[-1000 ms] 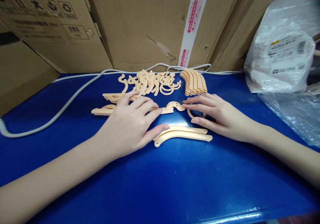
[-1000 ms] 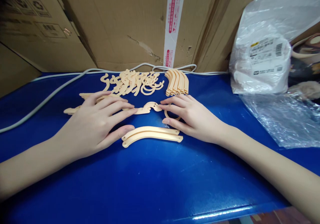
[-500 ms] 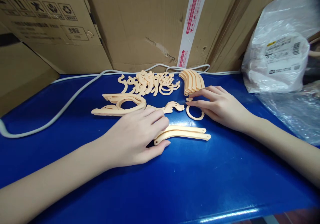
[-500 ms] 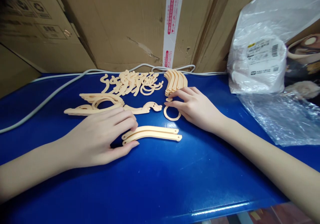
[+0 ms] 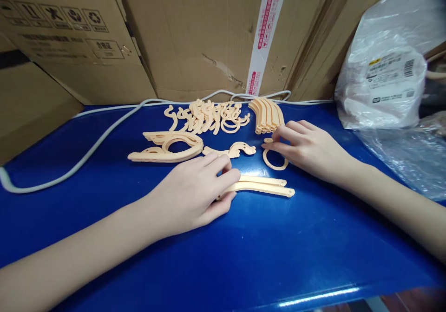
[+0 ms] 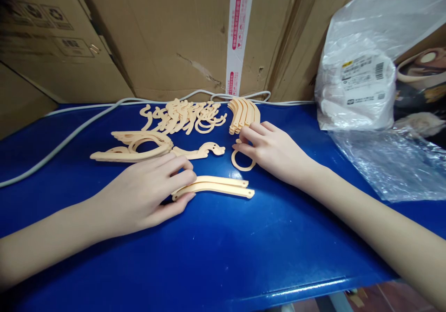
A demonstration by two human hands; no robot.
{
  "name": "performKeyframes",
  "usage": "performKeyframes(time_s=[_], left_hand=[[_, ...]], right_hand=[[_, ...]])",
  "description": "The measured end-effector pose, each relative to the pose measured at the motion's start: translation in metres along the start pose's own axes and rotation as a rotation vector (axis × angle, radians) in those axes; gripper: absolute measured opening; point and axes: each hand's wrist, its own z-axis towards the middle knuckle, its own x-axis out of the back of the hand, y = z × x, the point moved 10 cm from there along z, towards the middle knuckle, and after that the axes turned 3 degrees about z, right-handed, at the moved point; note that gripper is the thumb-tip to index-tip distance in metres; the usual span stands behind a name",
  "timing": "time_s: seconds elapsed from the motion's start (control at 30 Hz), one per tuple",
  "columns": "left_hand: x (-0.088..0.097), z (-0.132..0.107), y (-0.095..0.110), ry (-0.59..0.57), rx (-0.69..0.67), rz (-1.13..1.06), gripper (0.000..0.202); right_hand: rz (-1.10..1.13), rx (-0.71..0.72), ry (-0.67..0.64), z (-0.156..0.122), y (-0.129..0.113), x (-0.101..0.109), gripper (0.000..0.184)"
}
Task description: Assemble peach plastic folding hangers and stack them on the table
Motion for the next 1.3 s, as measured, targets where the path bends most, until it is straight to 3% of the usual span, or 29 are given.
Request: performKeyframes(time_s=[0.47, 0.63, 0.73, 0.9, 1.07, 1.3], left_hand=[[0.005, 0.001, 0.014, 0.07, 0.011, 0.187, 0.014], [0.005, 0.001, 0.014, 0.069, 0.003, 0.2, 0.015], [0.005, 0.001, 0.013, 0.061, 0.01, 0.179, 0.015], [0.003, 0.002, 0.01, 0.04, 0.027, 0.11, 0.015], [-0.001, 0.003, 0.008, 0.007, 0.045, 0.065, 0.017], [-0.002, 0.002, 0.007, -0.006, 0.058, 0.05, 0.013]], right_hand=[[-0.079, 0.009, -0.101, 0.001, -0.003, -0.003, 0.024], [0.001, -0.012, -0.023, 0.002, -0.001, 0.003, 0.022], [0.151, -0.112, 0.077, 0.002, 0.006, 0.012, 0.021], [0.647, -0.294, 0.257, -0.003, 0.015, 0.023, 0.014], [0.977, -0.434, 0.199, 0.0, 0.009, 0.008, 0.012], [1.057, -0.404, 0.174, 0.001, 0.006, -0.003, 0.013]])
